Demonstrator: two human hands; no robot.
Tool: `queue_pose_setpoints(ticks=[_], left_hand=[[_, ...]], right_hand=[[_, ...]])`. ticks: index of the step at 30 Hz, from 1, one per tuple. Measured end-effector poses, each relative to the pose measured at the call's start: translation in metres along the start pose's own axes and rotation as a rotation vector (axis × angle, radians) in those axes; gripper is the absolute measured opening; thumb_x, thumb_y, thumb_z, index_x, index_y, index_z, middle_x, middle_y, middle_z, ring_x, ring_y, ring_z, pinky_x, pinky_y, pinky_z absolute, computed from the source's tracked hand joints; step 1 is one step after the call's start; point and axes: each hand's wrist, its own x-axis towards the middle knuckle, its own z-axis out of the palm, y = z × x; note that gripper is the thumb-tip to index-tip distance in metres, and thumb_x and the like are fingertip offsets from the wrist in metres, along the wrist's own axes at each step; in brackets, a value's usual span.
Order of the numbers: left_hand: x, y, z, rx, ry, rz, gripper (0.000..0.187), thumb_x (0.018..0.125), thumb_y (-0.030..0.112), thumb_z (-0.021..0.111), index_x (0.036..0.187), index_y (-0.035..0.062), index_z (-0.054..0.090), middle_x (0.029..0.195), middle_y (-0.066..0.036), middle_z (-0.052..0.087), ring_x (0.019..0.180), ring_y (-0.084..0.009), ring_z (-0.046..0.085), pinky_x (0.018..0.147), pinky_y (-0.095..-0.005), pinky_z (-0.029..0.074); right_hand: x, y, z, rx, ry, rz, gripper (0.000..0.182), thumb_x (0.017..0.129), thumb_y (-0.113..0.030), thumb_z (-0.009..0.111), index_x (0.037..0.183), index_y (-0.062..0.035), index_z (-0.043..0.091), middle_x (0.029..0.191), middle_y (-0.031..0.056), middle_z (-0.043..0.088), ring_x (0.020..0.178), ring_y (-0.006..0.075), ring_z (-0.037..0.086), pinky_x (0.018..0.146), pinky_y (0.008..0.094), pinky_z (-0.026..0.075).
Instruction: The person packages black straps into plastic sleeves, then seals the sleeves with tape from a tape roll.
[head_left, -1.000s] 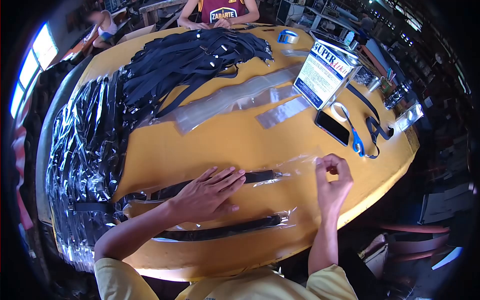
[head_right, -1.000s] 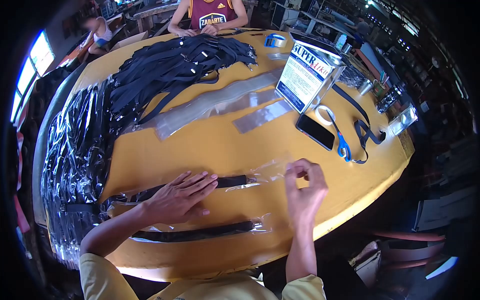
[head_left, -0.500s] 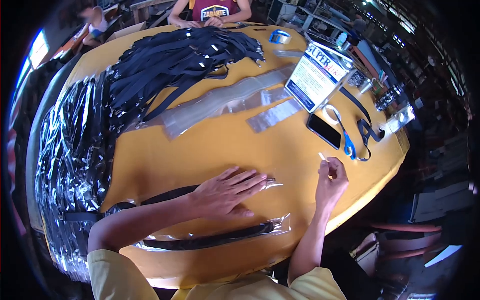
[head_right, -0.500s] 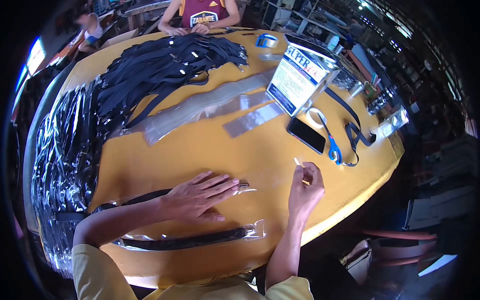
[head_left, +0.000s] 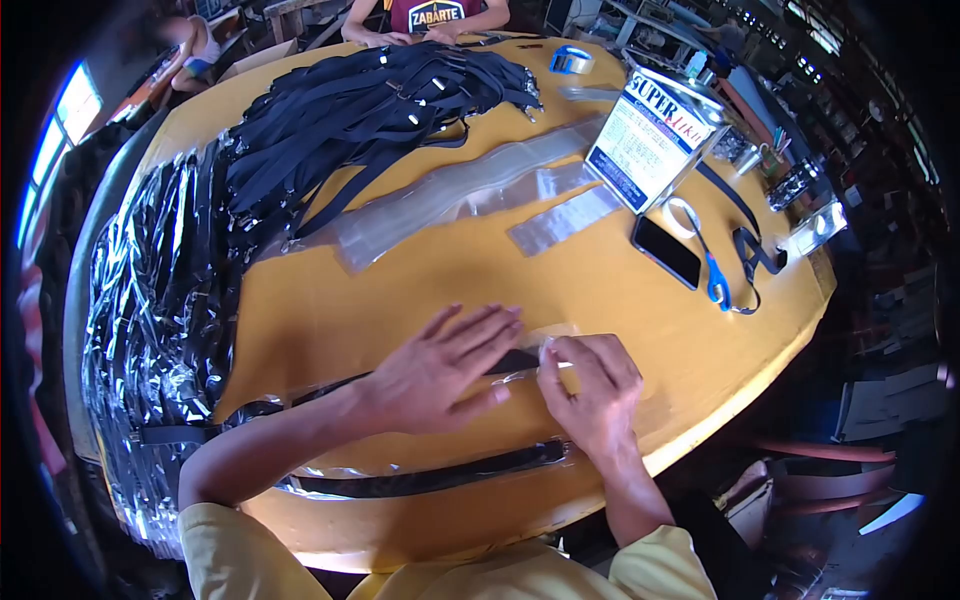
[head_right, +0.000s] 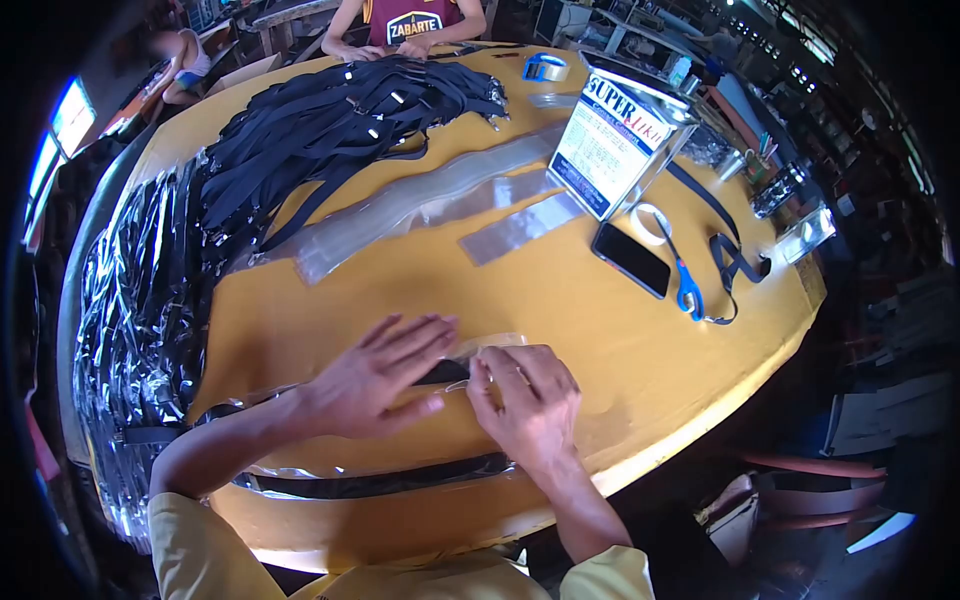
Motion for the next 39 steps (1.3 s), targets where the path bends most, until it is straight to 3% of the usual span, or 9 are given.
queue_pose_setpoints(ticks=[1,4,12,21,23,25,28,31,39], left_hand=[[-0.01,-0.002,-0.013,0.002,-0.016,-0.002,0.053,0.103,0.035,0.055,0.146,0.0039,0.05,0.157,-0.017,0.043,0.143,-0.0316,0.044,0.117,-0.0509,0.034],[-0.035,-0.008,-0.037,-0.009,0.075,-0.043,0.033,0.083,0.005,0.069,0.116,0.0045,0.07,0.125,-0.011,0.063,0.104,-0.0304,0.064,0.091,-0.0434,0.05],[-0.049,0.006,-0.035,0.014,-0.075,-0.055,0.036,0.086,0.009,0.07,0.122,0.0048,0.067,0.125,-0.008,0.059,0.106,-0.0261,0.062,0.09,-0.0416,0.051],[-0.044,-0.001,-0.023,0.145,-0.187,0.065,0.048,0.089,0.02,0.073,0.134,0.008,0.063,0.138,-0.006,0.058,0.099,-0.0192,0.06,0.085,-0.0367,0.049],[-0.044,-0.003,-0.021,0.157,-0.203,0.052,0.05,0.09,0.022,0.073,0.136,0.0083,0.061,0.14,-0.006,0.057,0.098,-0.0186,0.059,0.085,-0.0361,0.049],[-0.046,-0.004,-0.02,0.132,-0.199,0.01,0.05,0.091,0.025,0.073,0.136,0.0073,0.061,0.141,-0.006,0.057,0.098,-0.0192,0.059,0.085,-0.0369,0.048],[-0.048,-0.006,-0.022,0.128,-0.199,-0.011,0.05,0.09,0.026,0.073,0.134,0.0062,0.061,0.141,-0.006,0.057,0.098,-0.0194,0.059,0.085,-0.0371,0.048],[-0.047,-0.006,-0.026,0.137,-0.204,-0.005,0.046,0.094,0.028,0.07,0.133,0.0044,0.061,0.138,-0.008,0.058,0.104,-0.0195,0.059,0.085,-0.0362,0.049],[-0.05,-0.001,-0.033,0.097,-0.22,-0.068,0.048,0.087,0.023,0.075,0.129,0.004,0.064,0.139,-0.009,0.057,0.101,-0.023,0.061,0.089,-0.0387,0.048]], right_hand=[[-0.001,-0.002,0.003,-0.042,-0.051,-0.072,0.02,0.074,-0.001,0.08,0.092,-0.0043,0.072,0.09,0.0057,0.068,0.077,0.0245,0.069,0.065,0.0367,0.057],[-0.007,-0.007,0.014,-0.053,-0.19,-0.135,0.02,0.079,-0.009,0.078,0.098,-0.0064,0.07,0.092,0.004,0.065,0.08,0.0233,0.067,0.069,0.037,0.057],[-0.018,-0.012,0.018,0.002,-0.569,-0.142,0.034,0.09,-0.03,0.073,0.108,-0.0018,0.067,0.108,0.0096,0.056,0.1,0.0255,0.061,0.081,0.0383,0.055],[-0.024,-0.007,0.017,0.073,-0.572,-0.12,0.036,0.087,-0.019,0.074,0.114,0.0019,0.065,0.109,0.0106,0.054,0.1,0.0277,0.06,0.09,0.0417,0.053],[-0.025,-0.003,0.013,0.084,-0.644,-0.102,0.041,0.087,-0.017,0.071,0.122,0.0025,0.063,0.122,0.0129,0.055,0.111,0.0287,0.059,0.095,0.0439,0.05],[-0.018,0.0,0.004,-0.038,-0.705,-0.259,0.053,0.092,-0.023,0.068,0.136,0.0029,0.056,0.146,0.0161,0.048,0.133,0.032,0.049,0.108,0.0481,0.043],[-0.016,0.004,-0.01,-0.048,-0.844,-0.159,0.065,0.097,-0.035,0.064,0.147,0.0034,0.046,0.163,0.0154,0.032,0.15,0.0337,0.031,0.118,0.0524,0.031],[-0.027,0.005,-0.01,0.004,-0.868,-0.088,0.075,0.098,-0.051,0.058,0.147,0.0043,0.044,0.164,0.0152,0.032,0.153,0.0362,0.026,0.121,0.0551,0.025],[-0.027,0.0,-0.009,-0.007,-0.896,-0.064,0.08,0.1,-0.059,0.049,0.148,0.0047,0.044,0.165,0.0148,0.029,0.154,0.034,0.024,0.123,0.0554,0.02]])
